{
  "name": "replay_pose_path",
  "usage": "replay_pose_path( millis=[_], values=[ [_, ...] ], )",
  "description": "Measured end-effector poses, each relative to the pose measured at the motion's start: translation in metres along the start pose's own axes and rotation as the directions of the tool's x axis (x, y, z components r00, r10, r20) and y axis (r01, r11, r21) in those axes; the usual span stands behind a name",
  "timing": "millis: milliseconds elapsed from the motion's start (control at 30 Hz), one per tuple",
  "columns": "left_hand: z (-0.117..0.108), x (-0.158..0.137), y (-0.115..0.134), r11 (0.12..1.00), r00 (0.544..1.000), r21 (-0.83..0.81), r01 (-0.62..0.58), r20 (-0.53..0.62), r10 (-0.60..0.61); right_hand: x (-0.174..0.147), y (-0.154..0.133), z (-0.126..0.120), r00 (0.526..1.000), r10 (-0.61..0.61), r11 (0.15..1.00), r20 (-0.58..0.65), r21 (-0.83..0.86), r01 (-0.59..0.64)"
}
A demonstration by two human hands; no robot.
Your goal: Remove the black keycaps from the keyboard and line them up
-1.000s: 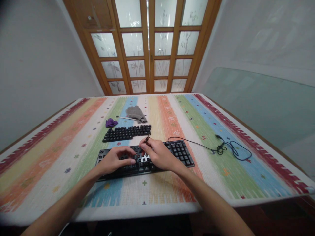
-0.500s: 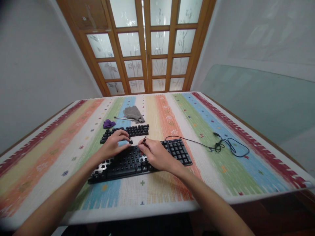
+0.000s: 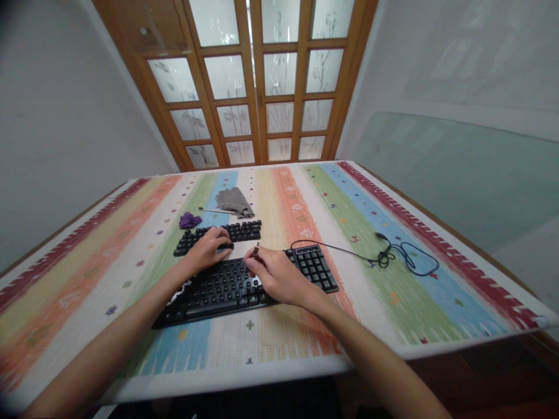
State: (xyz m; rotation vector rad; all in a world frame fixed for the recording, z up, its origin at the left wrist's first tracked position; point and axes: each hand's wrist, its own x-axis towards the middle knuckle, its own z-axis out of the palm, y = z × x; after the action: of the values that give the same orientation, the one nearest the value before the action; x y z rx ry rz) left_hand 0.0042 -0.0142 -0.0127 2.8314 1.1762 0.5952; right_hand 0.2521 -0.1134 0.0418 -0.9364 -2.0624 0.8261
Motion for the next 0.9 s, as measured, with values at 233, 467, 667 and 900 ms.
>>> replay_pose_path(
  millis=[233,467,667,900],
  values=[
    [0.0001,0.0029,0.0010,1.000,1.000,-0.001,-0.009,0.004,0.009,0.0004,-0.0019,-0.0008,1.000,0.001,1.000,0.015,-0.002,-0.001],
    [0.0021,0.0052,-0.0003,1.000,1.000,0.004,-0.012,-0.005,0.012,-0.0004,-0.0017,-0.0011,1.000,0.006,1.000,0.024,-0.011,-0.005],
    [0.0045,0.0070,-0.0034,1.000,1.000,0.028,-0.010,0.001,0.010,-0.0011,-0.0012,-0.0004,0.999,0.006,1.000,0.040,-0.014,-0.005],
    [0.0041,0.0076,-0.0038,0.999,1.000,0.044,-0.012,-0.004,0.012,-0.0016,-0.0031,-0.0010,0.999,0.015,1.000,0.050,-0.023,-0.014]
  ],
)
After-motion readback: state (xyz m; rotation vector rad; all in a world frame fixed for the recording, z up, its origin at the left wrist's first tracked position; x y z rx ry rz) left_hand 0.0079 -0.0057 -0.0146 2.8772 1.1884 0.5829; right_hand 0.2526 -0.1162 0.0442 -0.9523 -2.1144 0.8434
